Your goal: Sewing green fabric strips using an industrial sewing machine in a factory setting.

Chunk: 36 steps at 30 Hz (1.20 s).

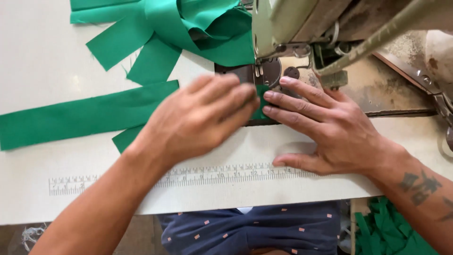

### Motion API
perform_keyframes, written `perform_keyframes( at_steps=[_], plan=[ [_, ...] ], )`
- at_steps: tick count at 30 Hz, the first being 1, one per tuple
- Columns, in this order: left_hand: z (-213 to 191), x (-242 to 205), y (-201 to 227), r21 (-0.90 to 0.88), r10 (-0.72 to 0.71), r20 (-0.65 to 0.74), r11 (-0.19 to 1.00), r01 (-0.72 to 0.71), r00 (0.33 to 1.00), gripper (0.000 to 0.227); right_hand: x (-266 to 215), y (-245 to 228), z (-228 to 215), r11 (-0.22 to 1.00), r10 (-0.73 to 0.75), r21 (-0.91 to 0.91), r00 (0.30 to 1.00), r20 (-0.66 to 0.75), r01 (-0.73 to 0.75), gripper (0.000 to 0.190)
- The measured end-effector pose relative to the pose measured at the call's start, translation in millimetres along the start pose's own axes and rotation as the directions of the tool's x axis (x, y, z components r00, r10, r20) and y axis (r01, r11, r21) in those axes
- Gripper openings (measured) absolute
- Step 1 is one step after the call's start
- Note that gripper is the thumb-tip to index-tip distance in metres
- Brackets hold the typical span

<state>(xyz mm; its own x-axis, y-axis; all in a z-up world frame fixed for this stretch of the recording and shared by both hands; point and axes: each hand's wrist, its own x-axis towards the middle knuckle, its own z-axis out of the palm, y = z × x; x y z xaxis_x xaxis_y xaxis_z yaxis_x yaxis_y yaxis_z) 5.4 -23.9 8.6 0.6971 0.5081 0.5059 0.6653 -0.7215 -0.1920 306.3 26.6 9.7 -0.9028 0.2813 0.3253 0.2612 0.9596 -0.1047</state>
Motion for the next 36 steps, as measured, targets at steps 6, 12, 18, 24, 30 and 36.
perform_keyframes(
  at_steps=[6,12,18,24,30,36],
  plan=[
    [-1.8,-5.1,10.0,-0.115,0.039,0.113,0.993,-0.026,0.993,0.029,2.4,0.1,-3.1,0.999,0.044,0.020,0.999,0.028,-0.044,0.082],
    [-2.1,-3.9,10.4,-0.141,0.005,0.081,0.990,0.007,0.997,0.025,4.7,3.5,-4.6,0.988,0.043,0.147,0.997,0.059,-0.051,0.084],
    [-2.4,-4.0,11.4,-0.159,-0.014,0.071,0.987,0.025,0.997,0.028,5.1,1.9,-3.5,0.984,0.067,0.159,0.995,0.079,-0.079,0.086],
    [-6.8,0.6,11.8,-0.103,-0.011,0.125,0.994,0.024,0.992,0.028,6.7,1.6,-4.8,0.982,0.100,0.147,0.989,0.107,-0.115,0.086],
    [-4.4,5.2,4.7,-0.004,-0.036,0.180,0.999,0.037,0.983,0.026,6.4,9.3,0.6,0.957,0.129,0.238,0.979,0.160,-0.165,0.091],
    [1.0,3.3,-2.4,-0.029,-0.069,0.201,0.997,0.076,0.977,0.031,5.3,8.2,4.1,0.902,0.360,0.124,0.880,0.308,-0.413,0.100]
  ],
)
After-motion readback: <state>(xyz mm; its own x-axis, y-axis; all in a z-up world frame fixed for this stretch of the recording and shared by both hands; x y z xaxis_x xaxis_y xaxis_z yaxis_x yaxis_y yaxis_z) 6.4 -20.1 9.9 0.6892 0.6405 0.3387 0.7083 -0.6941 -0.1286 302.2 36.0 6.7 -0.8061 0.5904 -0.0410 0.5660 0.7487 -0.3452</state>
